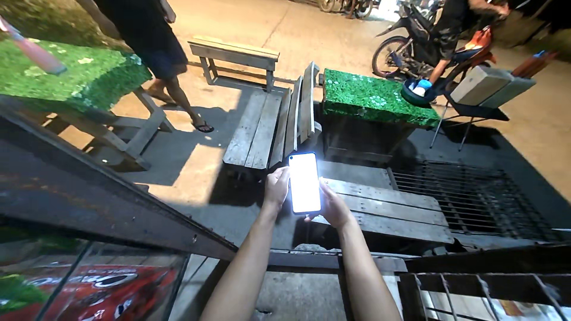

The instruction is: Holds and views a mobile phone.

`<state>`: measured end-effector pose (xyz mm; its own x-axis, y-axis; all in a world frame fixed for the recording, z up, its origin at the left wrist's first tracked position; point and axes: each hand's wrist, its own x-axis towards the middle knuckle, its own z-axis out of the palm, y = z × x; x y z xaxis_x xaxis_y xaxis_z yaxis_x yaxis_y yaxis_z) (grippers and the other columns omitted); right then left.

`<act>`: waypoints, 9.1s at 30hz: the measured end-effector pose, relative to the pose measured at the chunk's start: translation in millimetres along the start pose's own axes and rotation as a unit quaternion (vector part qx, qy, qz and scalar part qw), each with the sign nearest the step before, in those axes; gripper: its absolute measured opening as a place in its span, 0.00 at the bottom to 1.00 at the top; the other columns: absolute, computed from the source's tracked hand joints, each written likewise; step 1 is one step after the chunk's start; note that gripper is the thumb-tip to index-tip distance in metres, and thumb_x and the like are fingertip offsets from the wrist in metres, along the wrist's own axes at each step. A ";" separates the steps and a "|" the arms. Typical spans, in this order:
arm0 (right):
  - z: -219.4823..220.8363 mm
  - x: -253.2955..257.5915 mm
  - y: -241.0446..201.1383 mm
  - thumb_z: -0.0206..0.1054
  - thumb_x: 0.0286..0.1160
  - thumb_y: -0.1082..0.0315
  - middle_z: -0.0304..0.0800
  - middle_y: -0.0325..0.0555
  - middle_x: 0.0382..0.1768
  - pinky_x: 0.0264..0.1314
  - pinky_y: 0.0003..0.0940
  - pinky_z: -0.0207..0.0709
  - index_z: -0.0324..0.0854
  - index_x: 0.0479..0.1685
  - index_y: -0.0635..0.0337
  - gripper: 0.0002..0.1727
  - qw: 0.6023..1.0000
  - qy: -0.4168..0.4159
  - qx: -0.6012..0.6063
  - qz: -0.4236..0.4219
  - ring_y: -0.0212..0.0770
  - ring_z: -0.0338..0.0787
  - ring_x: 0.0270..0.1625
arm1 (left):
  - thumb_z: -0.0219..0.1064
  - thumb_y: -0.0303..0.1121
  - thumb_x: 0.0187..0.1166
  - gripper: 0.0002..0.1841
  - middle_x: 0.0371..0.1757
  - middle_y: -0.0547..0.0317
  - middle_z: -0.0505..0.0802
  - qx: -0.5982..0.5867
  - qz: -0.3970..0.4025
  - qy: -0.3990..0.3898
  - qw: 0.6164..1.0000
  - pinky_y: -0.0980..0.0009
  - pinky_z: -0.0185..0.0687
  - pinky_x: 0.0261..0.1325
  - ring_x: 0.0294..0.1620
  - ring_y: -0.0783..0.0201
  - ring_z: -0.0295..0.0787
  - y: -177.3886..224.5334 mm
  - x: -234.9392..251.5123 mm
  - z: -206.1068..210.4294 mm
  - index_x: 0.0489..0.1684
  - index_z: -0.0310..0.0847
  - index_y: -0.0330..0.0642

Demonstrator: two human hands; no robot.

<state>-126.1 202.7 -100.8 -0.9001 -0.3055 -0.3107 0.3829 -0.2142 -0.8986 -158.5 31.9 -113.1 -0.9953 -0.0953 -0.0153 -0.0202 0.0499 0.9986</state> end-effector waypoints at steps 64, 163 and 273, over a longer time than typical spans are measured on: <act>-11.6 0.0 0.4 0.40 0.83 0.71 0.85 0.58 0.59 0.36 0.48 0.90 0.54 0.86 0.46 0.30 0.994 -0.012 0.084 -0.069 0.54 0.93 0.48 | 0.39 0.34 0.86 0.29 0.59 0.61 0.90 -0.192 -0.044 -0.252 0.947 0.75 0.88 0.49 0.50 0.73 0.90 15.9 -8.0 1.4 0.90 0.54 0.56; -2.5 0.8 -1.9 0.42 0.93 0.60 0.90 0.60 0.53 0.25 0.42 0.87 0.55 0.88 0.45 0.26 0.994 0.058 0.075 -0.053 0.53 0.95 0.40 | 0.41 0.24 0.85 0.36 0.67 0.54 0.87 -0.165 -0.062 -0.258 0.950 0.66 0.89 0.48 0.51 0.64 0.91 16.0 -7.7 3.2 0.95 0.46 0.63; -8.9 -0.8 4.3 0.46 0.81 0.77 0.89 0.57 0.53 0.32 0.45 0.90 0.56 0.85 0.42 0.33 0.993 0.006 0.068 -0.101 0.53 0.95 0.40 | 0.46 0.21 0.78 0.43 0.69 0.54 0.86 -0.169 -0.028 -0.316 0.933 0.66 0.90 0.42 0.49 0.63 0.92 9.2 -1.4 -4.2 0.95 0.39 0.66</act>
<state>-125.6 210.3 -107.2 -0.9634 -0.2334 -0.1317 0.2173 -0.3931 -0.8935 -156.8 28.3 -103.7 -0.8526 0.5224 0.0114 -0.1492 -0.2644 0.9528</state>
